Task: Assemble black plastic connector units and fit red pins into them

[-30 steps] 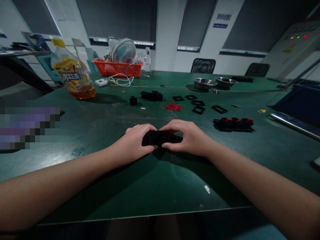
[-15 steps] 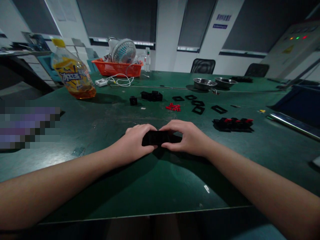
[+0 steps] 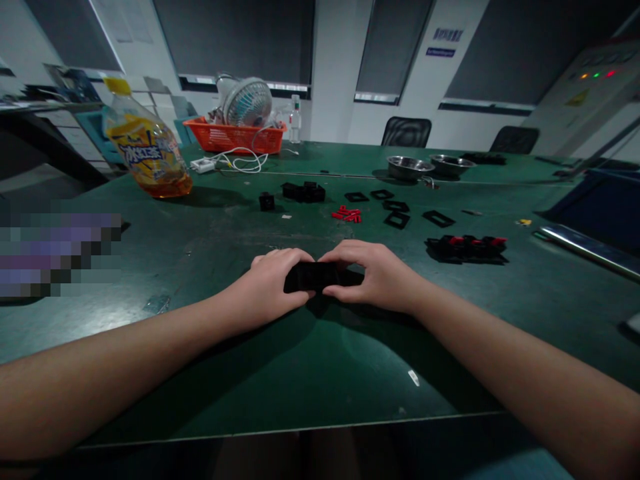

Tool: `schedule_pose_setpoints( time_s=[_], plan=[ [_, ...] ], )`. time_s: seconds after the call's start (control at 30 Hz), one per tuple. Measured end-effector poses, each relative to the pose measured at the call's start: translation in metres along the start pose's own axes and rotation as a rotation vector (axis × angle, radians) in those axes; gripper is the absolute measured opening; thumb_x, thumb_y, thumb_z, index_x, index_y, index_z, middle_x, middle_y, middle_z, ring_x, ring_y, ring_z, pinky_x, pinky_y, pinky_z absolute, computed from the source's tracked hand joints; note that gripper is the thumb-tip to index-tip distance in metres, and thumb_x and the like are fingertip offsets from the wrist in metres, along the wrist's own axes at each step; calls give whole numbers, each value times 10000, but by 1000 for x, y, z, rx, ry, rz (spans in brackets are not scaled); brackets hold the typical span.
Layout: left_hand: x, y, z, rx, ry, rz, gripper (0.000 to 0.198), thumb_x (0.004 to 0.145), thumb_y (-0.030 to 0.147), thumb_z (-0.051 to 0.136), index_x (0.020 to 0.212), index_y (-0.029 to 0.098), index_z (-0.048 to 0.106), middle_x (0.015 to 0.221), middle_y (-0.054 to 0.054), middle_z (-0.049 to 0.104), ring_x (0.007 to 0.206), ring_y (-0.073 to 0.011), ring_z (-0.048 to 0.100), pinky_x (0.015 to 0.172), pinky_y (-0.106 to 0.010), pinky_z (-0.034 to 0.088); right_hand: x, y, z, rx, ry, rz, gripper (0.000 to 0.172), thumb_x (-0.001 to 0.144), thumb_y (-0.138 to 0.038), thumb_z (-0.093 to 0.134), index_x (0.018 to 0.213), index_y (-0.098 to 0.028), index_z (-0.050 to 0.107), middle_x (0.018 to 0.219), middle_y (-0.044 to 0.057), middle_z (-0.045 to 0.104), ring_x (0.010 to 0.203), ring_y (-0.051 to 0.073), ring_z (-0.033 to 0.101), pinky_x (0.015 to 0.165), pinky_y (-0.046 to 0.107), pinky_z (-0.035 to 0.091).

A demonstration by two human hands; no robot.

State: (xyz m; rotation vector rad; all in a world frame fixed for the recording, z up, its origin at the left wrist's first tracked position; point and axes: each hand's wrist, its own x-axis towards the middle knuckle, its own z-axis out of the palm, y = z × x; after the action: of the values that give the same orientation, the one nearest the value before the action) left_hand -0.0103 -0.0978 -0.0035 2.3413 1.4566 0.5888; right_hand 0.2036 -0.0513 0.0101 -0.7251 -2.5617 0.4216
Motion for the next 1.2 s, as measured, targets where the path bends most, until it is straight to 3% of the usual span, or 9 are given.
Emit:
schedule_pose_setpoints(
  time_s=[1.2],
  plan=[
    [0, 1, 0, 31, -7, 5, 356, 795, 304, 580, 1126, 171, 579, 1133, -102, 634, 1078, -293, 571, 943, -484, 431, 1, -1, -1, -9, -30, 11, 356, 764, -338, 721, 1067, -154, 682, 982, 81, 678, 898, 197, 629, 808, 326, 495]
  ],
)
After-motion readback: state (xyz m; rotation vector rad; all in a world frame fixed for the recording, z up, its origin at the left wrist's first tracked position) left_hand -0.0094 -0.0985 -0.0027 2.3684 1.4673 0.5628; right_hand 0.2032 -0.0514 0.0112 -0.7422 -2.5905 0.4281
